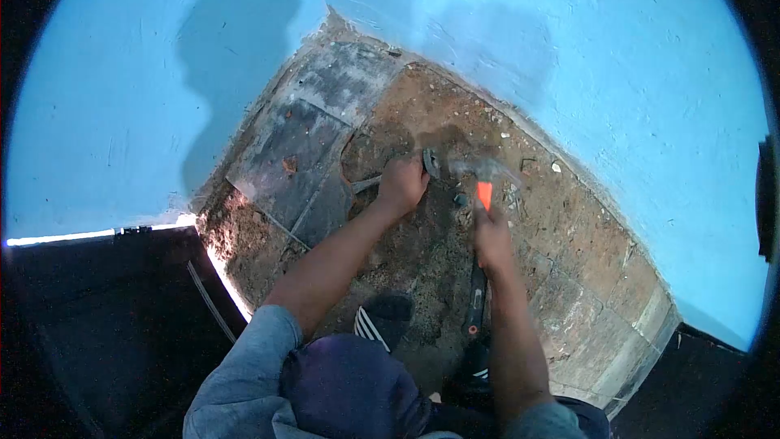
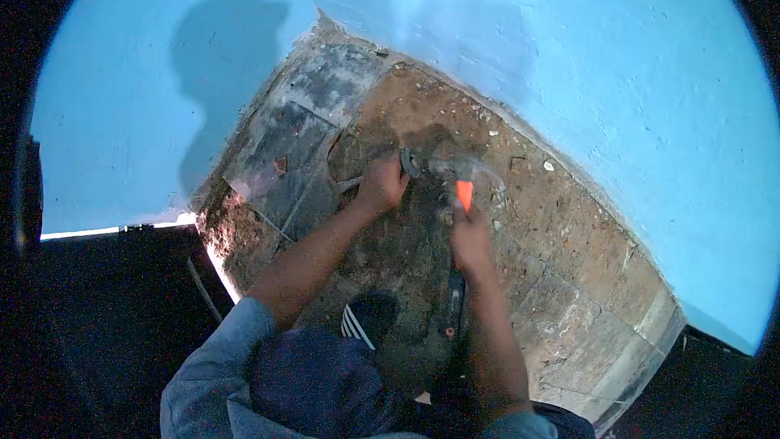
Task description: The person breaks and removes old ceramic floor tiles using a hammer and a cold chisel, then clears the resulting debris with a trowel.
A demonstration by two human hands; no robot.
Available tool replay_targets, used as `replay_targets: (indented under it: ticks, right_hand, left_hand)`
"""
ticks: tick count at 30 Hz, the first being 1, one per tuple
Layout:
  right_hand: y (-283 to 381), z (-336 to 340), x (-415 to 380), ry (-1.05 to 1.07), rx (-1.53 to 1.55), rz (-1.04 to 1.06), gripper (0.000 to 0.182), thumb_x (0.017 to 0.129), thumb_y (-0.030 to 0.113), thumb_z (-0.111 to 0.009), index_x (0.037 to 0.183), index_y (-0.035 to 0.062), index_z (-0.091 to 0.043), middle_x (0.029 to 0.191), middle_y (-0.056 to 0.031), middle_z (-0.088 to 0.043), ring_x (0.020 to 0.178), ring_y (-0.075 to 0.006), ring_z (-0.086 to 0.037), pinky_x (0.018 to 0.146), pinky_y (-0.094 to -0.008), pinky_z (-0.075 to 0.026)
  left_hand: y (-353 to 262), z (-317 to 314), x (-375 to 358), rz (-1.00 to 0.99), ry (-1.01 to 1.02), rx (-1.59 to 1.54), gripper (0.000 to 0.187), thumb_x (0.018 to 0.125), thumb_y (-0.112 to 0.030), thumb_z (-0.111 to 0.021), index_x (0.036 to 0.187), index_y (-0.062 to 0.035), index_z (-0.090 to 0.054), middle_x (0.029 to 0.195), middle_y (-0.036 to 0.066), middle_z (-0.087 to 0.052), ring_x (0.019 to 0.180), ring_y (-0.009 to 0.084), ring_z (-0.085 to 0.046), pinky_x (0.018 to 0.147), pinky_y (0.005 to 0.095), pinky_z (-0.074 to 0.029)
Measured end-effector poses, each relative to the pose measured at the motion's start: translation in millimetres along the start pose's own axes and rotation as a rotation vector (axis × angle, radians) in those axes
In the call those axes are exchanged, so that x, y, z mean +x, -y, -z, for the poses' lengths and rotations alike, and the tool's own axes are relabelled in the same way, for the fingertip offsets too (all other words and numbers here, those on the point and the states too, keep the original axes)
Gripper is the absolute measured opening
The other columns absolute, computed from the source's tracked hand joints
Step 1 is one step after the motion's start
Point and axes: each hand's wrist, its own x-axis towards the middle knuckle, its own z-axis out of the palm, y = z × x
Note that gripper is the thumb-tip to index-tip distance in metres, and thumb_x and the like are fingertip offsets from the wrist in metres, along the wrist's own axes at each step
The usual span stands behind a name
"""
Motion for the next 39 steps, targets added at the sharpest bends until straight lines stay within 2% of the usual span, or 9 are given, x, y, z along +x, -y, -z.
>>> replay_targets:
  ticks: [4, 10, 13, 16, 22, 30, 34, 37, 39]
  right_hand:
    - [7, 18, -16, -0.013, 0.201, -0.154, 0.035, 0.103, 0.036, -0.051, 0.086, 0.0055, -0.057, 0.065, -0.0009, -0.051, 0.057, -0.0133, -0.051, 0.055, -0.032, -0.04]
    - [2, 46, -6, -0.079, 0.317, -0.216, 0.032, 0.104, 0.034, -0.051, 0.088, 0.0061, -0.055, 0.064, -0.0001, -0.05, 0.054, -0.0122, -0.048, 0.051, -0.0308, -0.038]
    - [-9, 56, 2, -0.088, 0.372, -0.215, 0.031, 0.104, 0.034, -0.052, 0.093, 0.0055, -0.057, 0.065, -0.0005, -0.051, 0.054, -0.0124, -0.05, 0.051, -0.0305, -0.04]
    - [-4, 58, -1, -0.113, 0.36, -0.23, 0.032, 0.103, 0.035, -0.053, 0.092, 0.0055, -0.058, 0.065, -0.0007, -0.051, 0.054, -0.0128, -0.05, 0.051, -0.0308, -0.04]
    - [6, 67, -6, -0.097, 0.378, -0.213, 0.031, 0.103, 0.036, -0.05, 0.089, 0.0091, -0.055, 0.064, 0.0, -0.05, 0.053, -0.0133, -0.047, 0.051, -0.0304, -0.038]
    - [57, 141, -15, -0.459, 0.474, 0.033, 0.034, 0.104, 0.035, -0.048, 0.083, 0.0094, -0.055, 0.061, 0.0009, -0.05, 0.052, -0.0117, -0.048, 0.049, -0.0291, -0.038]
    - [49, 128, -9, -0.68, 0.55, 0.092, 0.037, 0.105, 0.035, -0.051, 0.078, 0.0103, -0.055, 0.063, 0.0015, -0.05, 0.053, -0.0102, -0.046, 0.048, -0.0288, -0.035]
    - [26, 56, -25, -0.43, 0.368, 0.041, 0.04, 0.104, 0.037, -0.052, 0.089, 0.0012, -0.061, 0.067, -0.0046, -0.055, 0.059, -0.0162, -0.053, 0.055, -0.0339, -0.043]
    - [17, 14, -37, -0.093, -0.094, 0.285, 0.042, 0.103, 0.037, -0.053, 0.105, -0.004, -0.063, 0.079, -0.0126, -0.063, 0.074, -0.0238, -0.06, 0.071, -0.0404, -0.049]
  left_hand:
    - [-1, 5, -5, 0.022, 0.034, 0.028, 0.027, 0.084, -0.016, -0.069, 0.102, 0.0013, -0.059, 0.079, 0.022, -0.066, 0.08, 0.0421, -0.066, 0.073, 0.0525, -0.052]
    - [-25, -8, -54, -0.176, 0.009, 0.13, 0.037, 0.08, -0.018, -0.071, 0.11, 0.0019, -0.06, 0.099, 0.021, -0.065, 0.096, 0.0387, -0.063, 0.087, 0.0495, -0.049]
    - [-27, -14, -69, -0.202, 0.206, 0.089, 0.046, 0.08, -0.019, -0.071, 0.118, 0.0033, -0.059, 0.107, 0.02, -0.063, 0.103, 0.0372, -0.061, 0.091, 0.0482, -0.047]
    - [-23, -17, -68, -0.216, 0.235, 0.09, 0.046, 0.08, -0.018, -0.069, 0.119, 0.004, -0.058, 0.105, 0.02, -0.063, 0.102, 0.0373, -0.061, 0.09, 0.0481, -0.047]
    - [-20, -2, -49, -0.189, 0.028, -0.044, 0.033, 0.079, -0.013, -0.068, 0.107, 0.0018, -0.058, 0.096, 0.02, -0.064, 0.096, 0.0403, -0.062, 0.087, 0.05, -0.048]
    - [-16, -6, -27, -0.131, 0.012, -0.006, 0.029, 0.083, -0.015, -0.069, 0.102, 0.0018, -0.055, 0.093, 0.021, -0.064, 0.09, 0.0409, -0.064, 0.081, 0.0509, -0.05]
    - [-13, -12, -24, -0.108, 0.076, 0.029, 0.031, 0.083, -0.016, -0.07, 0.103, 0.0022, -0.055, 0.093, 0.021, -0.064, 0.091, 0.0406, -0.064, 0.081, 0.0507, -0.05]
    - [-12, -12, -25, -0.108, 0.083, 0.092, 0.029, 0.085, -0.018, -0.067, 0.102, 0.0019, -0.055, 0.095, 0.022, -0.065, 0.092, 0.0408, -0.064, 0.083, 0.0511, -0.049]
    - [-8, -6, -25, 0.021, 0.161, 0.089, 0.028, 0.086, -0.019, -0.064, 0.103, 0.0013, -0.055, 0.097, 0.022, -0.065, 0.095, 0.041, -0.064, 0.085, 0.0509, -0.049]
